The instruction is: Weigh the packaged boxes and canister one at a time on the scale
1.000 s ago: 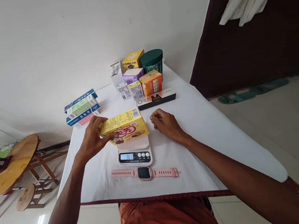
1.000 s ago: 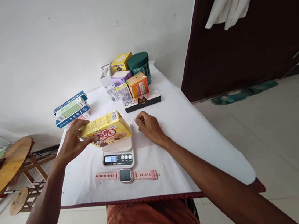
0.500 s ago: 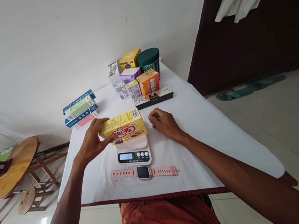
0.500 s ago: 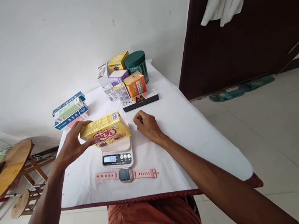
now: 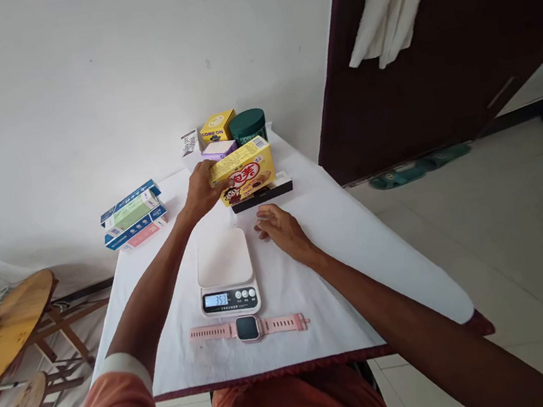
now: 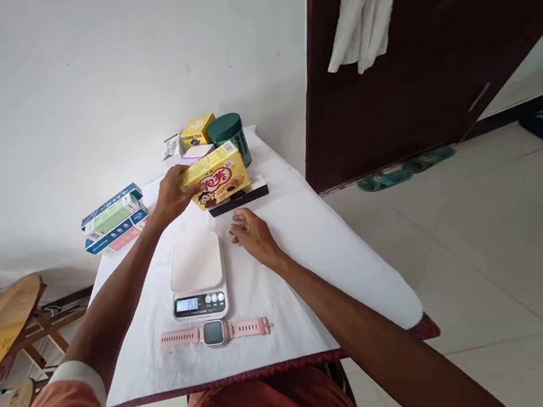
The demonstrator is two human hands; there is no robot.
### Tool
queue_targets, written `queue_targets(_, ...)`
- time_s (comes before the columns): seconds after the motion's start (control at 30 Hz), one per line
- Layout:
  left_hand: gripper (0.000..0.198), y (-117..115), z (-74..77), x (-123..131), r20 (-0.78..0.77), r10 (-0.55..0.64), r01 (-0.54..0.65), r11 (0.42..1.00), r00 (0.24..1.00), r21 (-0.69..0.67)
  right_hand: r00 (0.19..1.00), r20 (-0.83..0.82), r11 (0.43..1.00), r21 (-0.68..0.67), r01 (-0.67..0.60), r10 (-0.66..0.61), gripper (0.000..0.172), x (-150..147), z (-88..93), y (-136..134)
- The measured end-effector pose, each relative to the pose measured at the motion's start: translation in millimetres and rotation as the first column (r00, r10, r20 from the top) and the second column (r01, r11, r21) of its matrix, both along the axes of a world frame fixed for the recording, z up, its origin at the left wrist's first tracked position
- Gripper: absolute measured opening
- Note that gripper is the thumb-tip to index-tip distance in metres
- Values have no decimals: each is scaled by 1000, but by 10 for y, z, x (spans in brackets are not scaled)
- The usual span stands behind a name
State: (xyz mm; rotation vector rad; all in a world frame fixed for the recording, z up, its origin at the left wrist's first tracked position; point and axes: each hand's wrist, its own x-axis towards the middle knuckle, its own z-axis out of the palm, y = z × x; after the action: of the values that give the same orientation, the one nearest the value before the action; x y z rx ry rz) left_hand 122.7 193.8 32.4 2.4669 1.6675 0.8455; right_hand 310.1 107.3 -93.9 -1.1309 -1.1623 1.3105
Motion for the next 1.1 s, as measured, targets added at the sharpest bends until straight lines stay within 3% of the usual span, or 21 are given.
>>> queue_targets(0.13, 42, 308, -166, 151, 16, -10, 10, 1000, 1000, 14, 960, -278, 994, -110, 7, -38, 57, 1, -32, 148)
queue_targets(0.27, 53, 364, -186, 157, -12, -29, 29, 999, 1000, 15, 915, -403, 988, -144, -52, -11, 65, 6, -30, 250)
queue_targets(0.5, 73, 254, -228, 35, 45, -60, 58, 998, 997, 31, 910, -414, 988, -129, -90, 28, 61, 31, -38, 263)
queue_targets(0.7, 52, 300, -261, -15, 21, -63, 63, 998, 998, 12, 925, -379, 986, -144, -81, 21, 59, 35, 7, 235)
queue_targets(0.83, 52, 357, -291, -34, 18, -56, 56, 998, 998, 13, 931, -364, 988, -131, -79, 26, 65, 37, 28, 219)
queue_targets(1.0, 70, 320, -319, -79, 65, -83, 84, 997, 994, 1, 939, -340, 990, -111, -88, 46, 76, 55, 42, 206)
queue_targets(1.1, 84, 191, -296, -163, 82, -93, 93, 996, 992, -1, 946, -320, 989, -109, -95, 56, 71, 70, 30, 190)
